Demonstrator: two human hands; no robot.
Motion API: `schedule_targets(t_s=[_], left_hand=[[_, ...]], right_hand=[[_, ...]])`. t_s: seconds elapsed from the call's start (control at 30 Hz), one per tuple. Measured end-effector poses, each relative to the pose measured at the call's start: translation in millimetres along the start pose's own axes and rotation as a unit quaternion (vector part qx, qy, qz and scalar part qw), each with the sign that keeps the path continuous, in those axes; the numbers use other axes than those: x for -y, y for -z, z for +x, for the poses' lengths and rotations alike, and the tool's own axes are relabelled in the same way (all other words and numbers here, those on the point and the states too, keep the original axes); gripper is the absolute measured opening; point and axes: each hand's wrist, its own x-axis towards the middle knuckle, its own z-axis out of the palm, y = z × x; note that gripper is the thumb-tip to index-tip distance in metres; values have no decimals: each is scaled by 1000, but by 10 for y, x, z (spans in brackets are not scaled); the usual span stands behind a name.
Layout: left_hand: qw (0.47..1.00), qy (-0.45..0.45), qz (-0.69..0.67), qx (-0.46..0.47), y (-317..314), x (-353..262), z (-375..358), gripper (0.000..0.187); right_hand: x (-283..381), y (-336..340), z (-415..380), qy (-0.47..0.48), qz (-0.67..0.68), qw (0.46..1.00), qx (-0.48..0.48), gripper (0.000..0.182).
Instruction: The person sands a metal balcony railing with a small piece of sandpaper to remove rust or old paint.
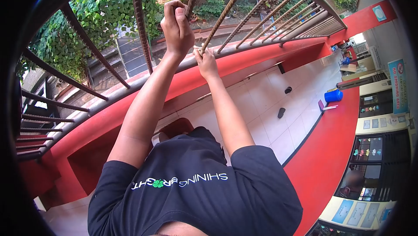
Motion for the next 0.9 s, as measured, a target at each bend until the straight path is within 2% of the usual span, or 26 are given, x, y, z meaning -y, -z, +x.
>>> schedule_targets(t_s=[0.03,0.13,0.17,0.2,0.27,0.4,0.47,0.5,0.53,0.57,0.63,0.7,0.8,0.87,0.9], left_hand=[[1000,22,-1,10,8,-28,-5,27],[1000,-19,8,-14,-9,-20,26,32],[999,-36,17,-18,-16,-2,32,33],[999,-42,12,-15,-11,-3,9,33],[1000,1,12,-1,-7,-35,15,33],[1000,7,15,6,-20,-17,14,35],[1000,15,19,7,-29,6,2,38],[998,57,-17,5,-39,-131,8,32],[999,52,2,10,-34,-119,8,33],[998,54,6,8,-43,-114,1,34],[997,73,16,30,-20,-102,0,39],[997,78,1,23,-39,-74,-18,36],[995,90,-32,7,-69,-59,-25,31],[996,81,-36,-22,-94,-61,-51,27],[994,98,-15,-43,-66,-65,-102,24]], right_hand=[[-96,-71,-55,63,-78,995,-25,31],[-135,-188,-80,53,-100,991,-71,32],[-133,-167,-89,29,-114,992,-46,31],[-123,-121,-126,30,-113,992,-54,31],[-69,-5,-155,40,-20,999,-21,31],[-148,102,-568,-78,120,972,-186,25],[-237,214,-773,-117,86,959,-244,20],[-264,254,-838,-153,232,927,-253,15],[-280,299,-899,-183,373,873,-255,12],[-302,367,-964,-224,447,830,-247,7],[-292,480,-1015,-279,461,802,-257,4],[-300,553,-992,-300,469,789,-259,5],[-389,626,-906,-331,450,802,-211,13],[-501,588,-821,-318,533,753,-221,31],[-522,589,-754,-313,491,784,-215,40]])
